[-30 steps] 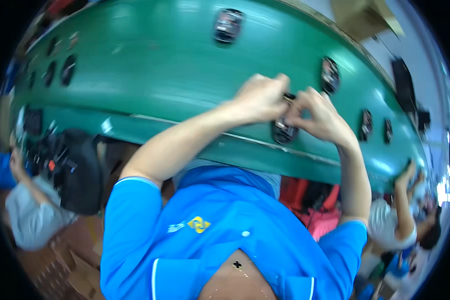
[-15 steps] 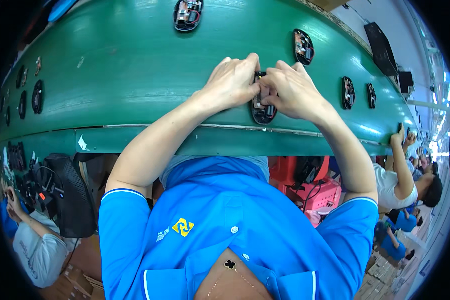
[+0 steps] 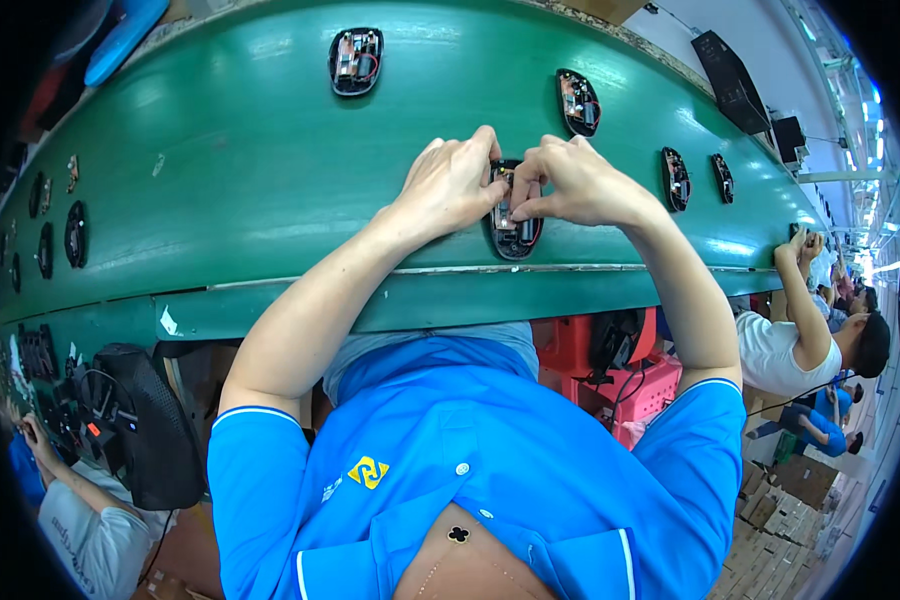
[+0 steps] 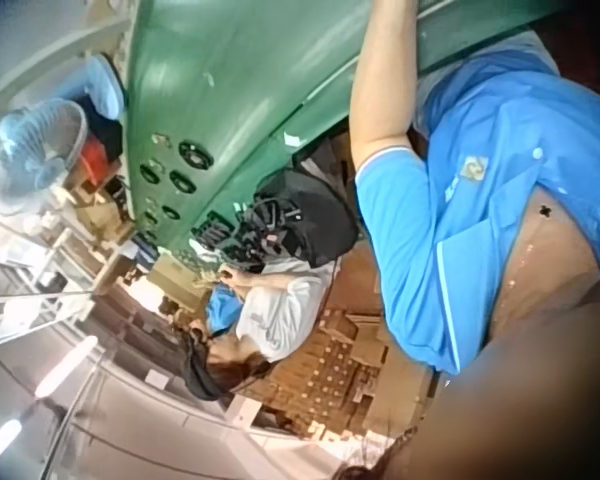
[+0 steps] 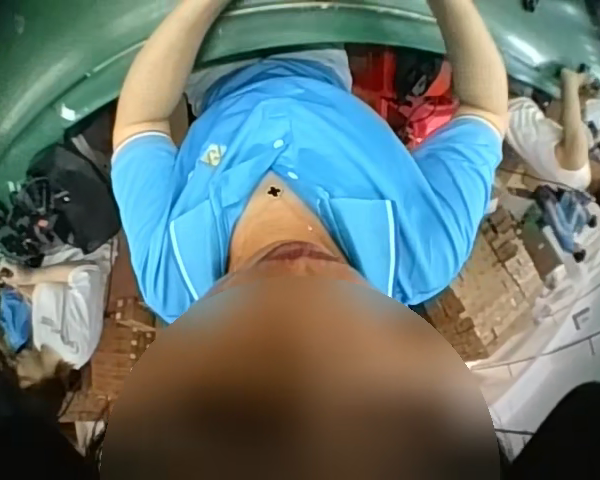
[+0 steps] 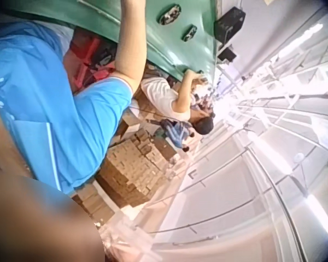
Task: Assembling electronic devices, specifically computer mice, on a factory production line.
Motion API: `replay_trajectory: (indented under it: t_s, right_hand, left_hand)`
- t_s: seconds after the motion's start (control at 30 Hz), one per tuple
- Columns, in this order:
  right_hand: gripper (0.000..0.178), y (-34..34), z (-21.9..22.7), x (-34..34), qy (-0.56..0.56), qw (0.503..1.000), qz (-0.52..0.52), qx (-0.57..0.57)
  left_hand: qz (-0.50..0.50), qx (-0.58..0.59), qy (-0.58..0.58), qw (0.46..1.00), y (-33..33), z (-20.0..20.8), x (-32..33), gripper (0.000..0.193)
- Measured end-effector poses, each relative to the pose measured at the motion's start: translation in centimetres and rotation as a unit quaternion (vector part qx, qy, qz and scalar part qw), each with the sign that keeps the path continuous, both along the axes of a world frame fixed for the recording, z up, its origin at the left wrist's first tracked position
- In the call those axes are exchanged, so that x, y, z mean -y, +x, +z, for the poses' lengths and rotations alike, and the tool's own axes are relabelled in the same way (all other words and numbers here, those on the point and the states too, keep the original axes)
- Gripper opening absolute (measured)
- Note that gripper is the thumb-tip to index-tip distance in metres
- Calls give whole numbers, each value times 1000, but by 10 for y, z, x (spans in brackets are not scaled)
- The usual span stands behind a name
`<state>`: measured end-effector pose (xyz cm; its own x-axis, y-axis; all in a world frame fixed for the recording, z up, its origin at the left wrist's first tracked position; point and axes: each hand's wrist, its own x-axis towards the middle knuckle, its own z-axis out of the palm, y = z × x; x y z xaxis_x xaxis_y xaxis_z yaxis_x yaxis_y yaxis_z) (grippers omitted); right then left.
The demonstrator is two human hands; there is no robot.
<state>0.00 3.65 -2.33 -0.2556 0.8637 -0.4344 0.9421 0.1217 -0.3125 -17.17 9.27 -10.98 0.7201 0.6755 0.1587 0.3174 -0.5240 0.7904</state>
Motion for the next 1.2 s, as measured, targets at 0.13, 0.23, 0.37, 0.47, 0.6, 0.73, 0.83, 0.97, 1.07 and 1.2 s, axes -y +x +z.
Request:
replay_trajectory:
  t_s: [0.13, 0.23, 0.37, 0.47, 0.6, 0.73, 0.83, 0.97, 1.07, 1.2]
  right_hand:
    - [8, -5, -1, -1, 41, 996, 38, 71]
    - [6, -11, -2, -8, 43, 994, 66, 82]
    - [6, -11, -9, -7, 68, 991, 75, 93]
    - [8, 0, -17, 4, 99, 993, 49, 47]
    - [20, 8, -55, 37, 232, 969, -16, -82]
    - [57, -30, -81, 63, 384, 880, -225, -165]
    - [74, -43, -105, 64, 441, 859, -217, -145]
    - [78, -36, -127, 30, 453, 843, -225, -183]
    - [73, -32, -129, 3, 488, 825, -235, -160]
    - [65, -34, -111, -15, 596, 766, -232, -60]
  left_hand:
    - [-11, -30, -14, 999, 4, 6, 1, 25]
    - [2, -61, -53, 997, 0, 13, 2, 25]
    - [5, -61, -51, 997, -1, 11, 3, 26]
    - [-5, -41, -32, 999, 0, 8, 6, 28]
    - [12, -32, -41, 999, 2, 5, 5, 31]
    - [29, -1, -60, 998, 1, 9, 7, 32]
    - [57, 76, -105, 990, -8, -2, 1, 30]
    - [57, 73, -91, 992, -27, 7, -4, 27]
    - [57, 79, -79, 992, -28, 3, -4, 26]
    - [58, 75, -55, 994, -28, 10, 3, 25]
